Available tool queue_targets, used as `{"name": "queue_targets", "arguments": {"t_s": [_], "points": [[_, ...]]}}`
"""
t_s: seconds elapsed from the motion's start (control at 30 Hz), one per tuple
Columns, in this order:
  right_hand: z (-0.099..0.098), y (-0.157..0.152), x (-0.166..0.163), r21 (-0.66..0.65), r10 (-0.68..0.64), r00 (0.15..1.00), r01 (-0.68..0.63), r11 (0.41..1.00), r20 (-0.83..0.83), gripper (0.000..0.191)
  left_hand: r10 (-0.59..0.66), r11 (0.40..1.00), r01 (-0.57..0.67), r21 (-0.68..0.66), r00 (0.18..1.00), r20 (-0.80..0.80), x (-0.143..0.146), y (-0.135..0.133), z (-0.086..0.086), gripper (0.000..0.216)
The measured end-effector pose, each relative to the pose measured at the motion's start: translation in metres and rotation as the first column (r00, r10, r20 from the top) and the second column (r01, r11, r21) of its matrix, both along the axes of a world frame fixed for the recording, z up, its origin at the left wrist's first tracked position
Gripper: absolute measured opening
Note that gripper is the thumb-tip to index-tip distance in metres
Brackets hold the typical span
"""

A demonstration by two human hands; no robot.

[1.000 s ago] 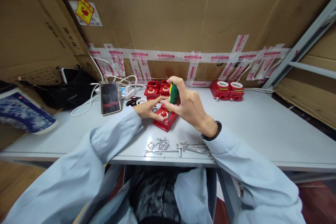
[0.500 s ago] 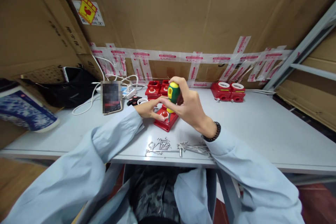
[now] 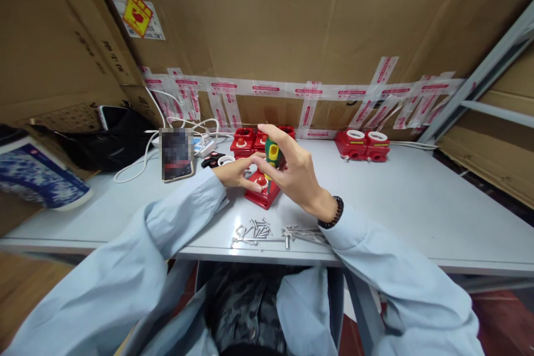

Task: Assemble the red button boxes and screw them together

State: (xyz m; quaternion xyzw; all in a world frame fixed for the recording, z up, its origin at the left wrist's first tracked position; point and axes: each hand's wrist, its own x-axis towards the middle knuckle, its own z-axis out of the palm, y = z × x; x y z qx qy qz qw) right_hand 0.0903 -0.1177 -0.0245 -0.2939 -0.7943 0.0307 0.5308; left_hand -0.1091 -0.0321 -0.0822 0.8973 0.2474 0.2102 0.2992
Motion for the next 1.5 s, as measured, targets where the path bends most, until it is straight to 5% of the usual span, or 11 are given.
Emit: {"name": "queue_targets", "arguments": {"t_s": [0.1,0.3,0.47,0.57,0.67,0.83,0.97,1.07,1.27,1.33,1.5], "points": [[0.004,-0.002,0.003,-0.048,0.008,1.000,-0.008,0.999,0.019,0.052,0.013,1.000,-0.013,-0.023,1.000,-0.007,0.000,-0.001,0.000,0.088],[0.029,-0.007,0.018,-0.371,0.326,0.945,-0.298,0.879,0.013,0.041,0.034,0.998,-0.036,-0.050,0.999,-0.030,0.000,-0.002,0.003,0.091],[0.020,-0.005,0.007,-0.156,0.001,1.000,0.000,0.988,0.007,0.034,0.053,0.997,-0.055,-0.052,0.997,-0.055,-0.001,-0.002,0.003,0.091],[0.012,-0.003,0.001,-0.027,-0.171,0.985,0.170,0.985,-0.008,0.031,0.056,0.997,-0.058,-0.052,0.998,-0.040,-0.001,-0.001,0.000,0.092],[0.013,0.000,0.008,-0.143,0.001,1.000,0.002,0.990,0.022,0.038,0.047,0.997,-0.049,-0.057,0.998,-0.032,-0.002,0.001,-0.001,0.092],[0.019,0.002,0.016,-0.414,0.370,0.927,-0.357,0.837,-0.051,0.047,0.054,0.997,-0.057,-0.050,0.997,-0.055,-0.001,-0.001,0.002,0.092],[0.012,0.000,0.004,-0.192,0.063,0.998,-0.068,0.979,-0.032,0.043,0.039,0.998,-0.041,-0.037,0.999,-0.035,0.000,-0.001,0.001,0.090],[0.008,-0.001,0.000,-0.091,-0.088,0.996,0.088,0.992,0.001,0.045,0.046,0.998,-0.047,-0.042,0.999,-0.028,0.000,0.000,-0.001,0.090],[0.019,0.002,0.016,-0.364,0.271,0.961,-0.273,0.891,-0.058,0.039,0.025,0.998,-0.026,-0.057,1.000,-0.008,0.000,-0.001,0.001,0.090],[0.018,0.004,0.017,-0.369,0.268,0.957,-0.290,0.883,-0.110,0.039,0.029,0.998,-0.029,-0.061,1.000,-0.008,0.000,0.000,0.001,0.090],[0.008,0.002,0.006,-0.102,-0.157,0.983,0.147,0.984,-0.098,0.034,0.022,0.999,-0.023,-0.041,1.000,-0.009,-0.001,0.001,-0.001,0.090]]}}
